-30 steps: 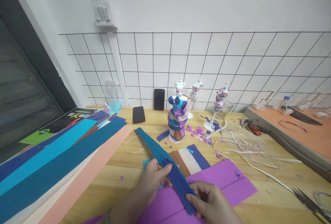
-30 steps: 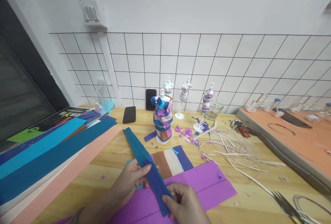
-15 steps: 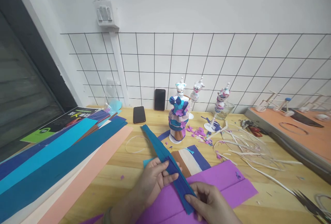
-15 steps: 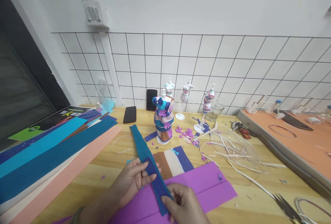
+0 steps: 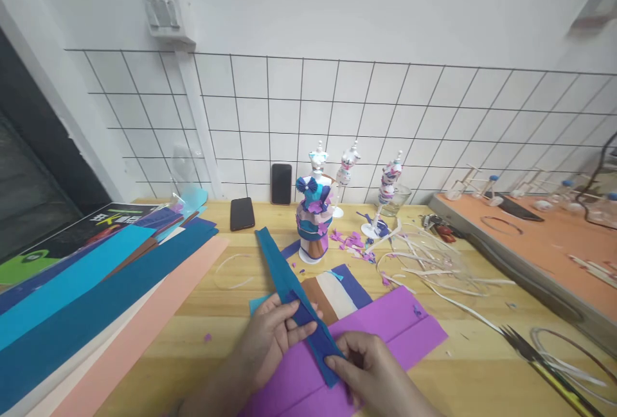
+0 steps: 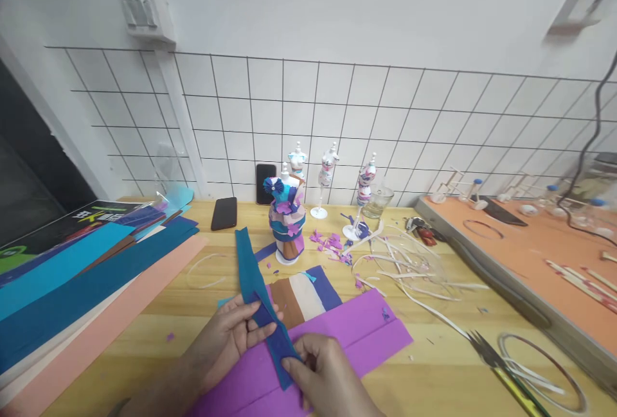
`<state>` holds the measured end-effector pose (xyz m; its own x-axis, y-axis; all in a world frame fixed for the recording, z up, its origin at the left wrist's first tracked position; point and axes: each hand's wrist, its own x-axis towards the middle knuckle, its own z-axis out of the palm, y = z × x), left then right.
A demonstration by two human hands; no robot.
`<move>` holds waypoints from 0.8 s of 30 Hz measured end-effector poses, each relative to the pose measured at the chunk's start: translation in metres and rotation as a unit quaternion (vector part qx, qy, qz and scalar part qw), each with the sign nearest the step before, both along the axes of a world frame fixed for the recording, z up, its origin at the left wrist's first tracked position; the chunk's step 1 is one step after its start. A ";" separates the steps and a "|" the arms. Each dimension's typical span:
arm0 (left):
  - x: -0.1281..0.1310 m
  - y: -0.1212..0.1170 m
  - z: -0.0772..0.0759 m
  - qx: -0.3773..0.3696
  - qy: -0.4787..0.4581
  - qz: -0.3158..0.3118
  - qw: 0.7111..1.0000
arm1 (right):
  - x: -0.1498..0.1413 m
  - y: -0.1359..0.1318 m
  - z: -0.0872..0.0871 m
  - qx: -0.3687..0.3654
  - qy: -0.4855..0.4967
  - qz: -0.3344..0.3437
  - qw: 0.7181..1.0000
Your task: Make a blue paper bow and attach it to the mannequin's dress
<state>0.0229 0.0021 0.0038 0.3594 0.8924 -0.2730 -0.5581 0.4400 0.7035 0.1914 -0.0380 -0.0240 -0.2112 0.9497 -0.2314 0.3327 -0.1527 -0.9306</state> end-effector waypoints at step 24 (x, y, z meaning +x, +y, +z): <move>-0.003 0.002 -0.001 0.021 0.097 -0.024 0.995 | 0.152 -0.003 0.063 0.109 -0.554 -0.169 0.808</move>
<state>0.0203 0.0037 0.0031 0.3453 0.8877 -0.3047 -0.3890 0.4308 0.8143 0.3438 -0.0407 0.0386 0.2911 0.9533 0.0806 0.9533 -0.2820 -0.1080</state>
